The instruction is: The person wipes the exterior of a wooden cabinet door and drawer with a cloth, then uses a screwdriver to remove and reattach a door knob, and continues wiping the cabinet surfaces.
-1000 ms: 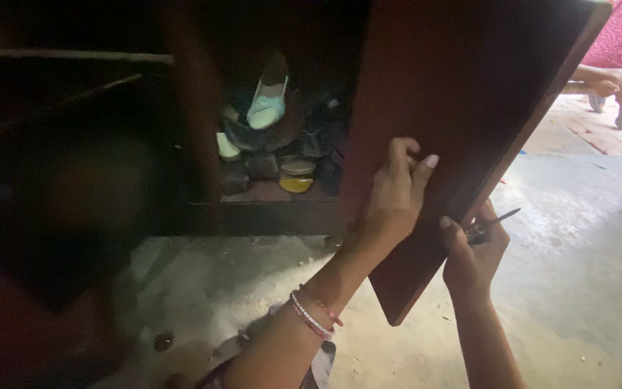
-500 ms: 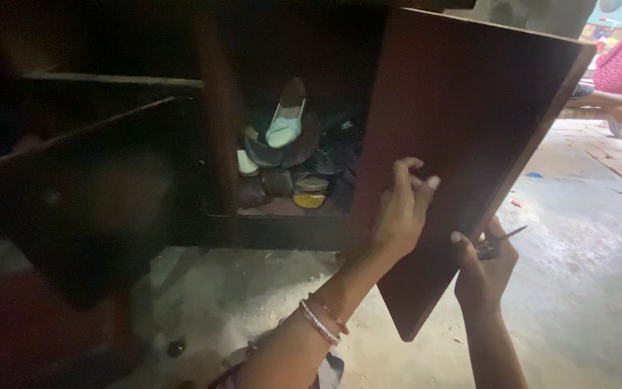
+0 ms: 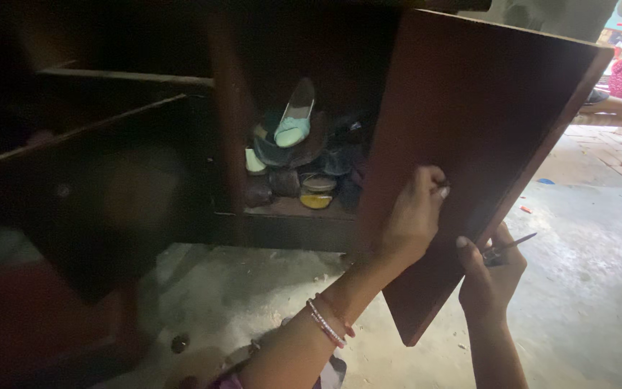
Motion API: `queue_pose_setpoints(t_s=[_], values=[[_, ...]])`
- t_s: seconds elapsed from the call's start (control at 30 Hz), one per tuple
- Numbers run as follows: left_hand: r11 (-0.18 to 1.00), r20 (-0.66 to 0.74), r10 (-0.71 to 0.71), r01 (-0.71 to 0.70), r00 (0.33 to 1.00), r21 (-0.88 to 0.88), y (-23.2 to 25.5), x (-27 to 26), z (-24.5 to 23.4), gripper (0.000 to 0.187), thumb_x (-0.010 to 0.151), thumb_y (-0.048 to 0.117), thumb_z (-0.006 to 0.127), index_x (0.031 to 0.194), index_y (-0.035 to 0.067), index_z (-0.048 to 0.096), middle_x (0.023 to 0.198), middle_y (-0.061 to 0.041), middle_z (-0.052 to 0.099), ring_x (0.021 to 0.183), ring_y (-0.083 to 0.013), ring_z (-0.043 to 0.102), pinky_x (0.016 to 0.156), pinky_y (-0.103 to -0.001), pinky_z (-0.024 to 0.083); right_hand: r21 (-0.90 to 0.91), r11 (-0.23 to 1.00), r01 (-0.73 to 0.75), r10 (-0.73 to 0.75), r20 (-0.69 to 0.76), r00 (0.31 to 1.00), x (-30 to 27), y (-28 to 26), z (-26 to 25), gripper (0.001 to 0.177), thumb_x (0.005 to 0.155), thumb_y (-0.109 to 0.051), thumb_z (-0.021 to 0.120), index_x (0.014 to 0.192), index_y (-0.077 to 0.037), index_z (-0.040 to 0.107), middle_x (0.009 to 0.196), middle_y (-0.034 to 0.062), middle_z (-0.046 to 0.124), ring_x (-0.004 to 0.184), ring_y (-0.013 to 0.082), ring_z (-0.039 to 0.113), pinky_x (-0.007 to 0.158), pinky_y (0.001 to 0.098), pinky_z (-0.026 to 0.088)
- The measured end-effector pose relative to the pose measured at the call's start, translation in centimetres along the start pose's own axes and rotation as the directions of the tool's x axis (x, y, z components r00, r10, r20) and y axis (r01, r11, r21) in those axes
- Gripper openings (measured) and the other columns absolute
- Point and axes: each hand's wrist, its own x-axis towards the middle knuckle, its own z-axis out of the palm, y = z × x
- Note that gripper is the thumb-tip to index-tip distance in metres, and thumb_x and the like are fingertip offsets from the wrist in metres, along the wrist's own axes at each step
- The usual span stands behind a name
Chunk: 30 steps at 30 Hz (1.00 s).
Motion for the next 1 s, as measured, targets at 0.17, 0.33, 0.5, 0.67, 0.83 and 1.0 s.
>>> queue_pose_setpoints(t_s=[0.17,0.33,0.5,0.67,0.83,1.0], values=[[0.998,0.026,0.023,-0.025,0.999,0.061,-0.7,0.4,0.2,0.023,0.112,0.026,0.045,0.112,0.004,0.052,0.103,-0.019,0.066,0.092,-0.036,0.07,0.075,-0.049,0.054,-0.015,0.999,0.044,-0.044,0.001,0.999,0.0,0.0,0.1,0.042,0.093,-0.02,0.073,0.127,0.003,0.064,0.112,0.0045,0.069,0.104,0.0108,0.064,0.094,0.0275,0.052],[0.995,0.091,-0.101,0.102,0.991,0.002,0.1,0.3,-0.5,0.027,0.11,0.028,0.046,0.119,0.004,0.047,0.103,-0.022,0.065,0.096,-0.0394,0.068,0.077,-0.05,0.054,-0.012,0.999,0.037,-0.037,0.004,0.999,0.0,-0.2,0.1,0.045,0.093,-0.019,0.073,0.13,0.004,0.064,0.114,0.0047,0.069,0.101,0.0104,0.061,0.09,0.0264,0.048],[0.998,-0.001,0.054,-0.054,0.999,0.03,1.2,-0.6,-1.3,0.022,0.109,0.024,0.044,0.118,0.006,0.05,0.112,-0.023,0.065,0.101,-0.0409,0.068,0.078,-0.052,0.052,0.012,1.0,0.028,-0.028,0.013,1.0,-0.1,0.1,0.0,0.042,0.094,-0.018,0.072,0.129,0.003,0.064,0.113,0.0046,0.069,0.101,0.0108,0.063,0.092,0.0267,0.05],[0.988,0.099,-0.142,0.134,0.985,0.078,2.1,0.0,-1.8,0.023,0.11,0.027,0.046,0.122,0.007,0.05,0.111,-0.02,0.065,0.104,-0.0412,0.067,0.08,-0.053,0.051,0.0,1.0,0.03,-0.03,0.002,1.0,-0.1,0.0,0.2,0.041,0.094,-0.014,0.072,0.13,0.004,0.064,0.113,0.0046,0.068,0.1,0.011,0.061,0.089,0.0272,0.049],[0.998,-0.001,-0.062,0.062,0.998,0.013,1.8,-1.0,-2.3,0.021,0.106,0.023,0.047,0.118,0.006,0.054,0.114,-0.019,0.065,0.106,-0.0393,0.067,0.083,-0.051,0.052,0.045,0.999,0.008,-0.009,0.018,1.0,-1.1,-0.7,1.4,0.04,0.095,-0.011,0.07,0.131,0.004,0.061,0.118,0.0049,0.067,0.107,0.0133,0.065,0.094,0.029,0.054],[0.996,-0.156,0.083,-0.087,0.984,-0.018,0.6,-1.1,-3.1,0.023,0.108,0.024,0.051,0.117,0.003,0.054,0.112,-0.019,0.066,0.108,-0.0398,0.067,0.086,-0.048,0.054,-0.014,1.0,-0.004,0.004,0.011,1.0,-2.0,-1.1,3.0,0.039,0.097,-0.006,0.068,0.133,0.005,0.061,0.116,0.006,0.066,0.105,0.0137,0.065,0.09,0.0268,0.053]])
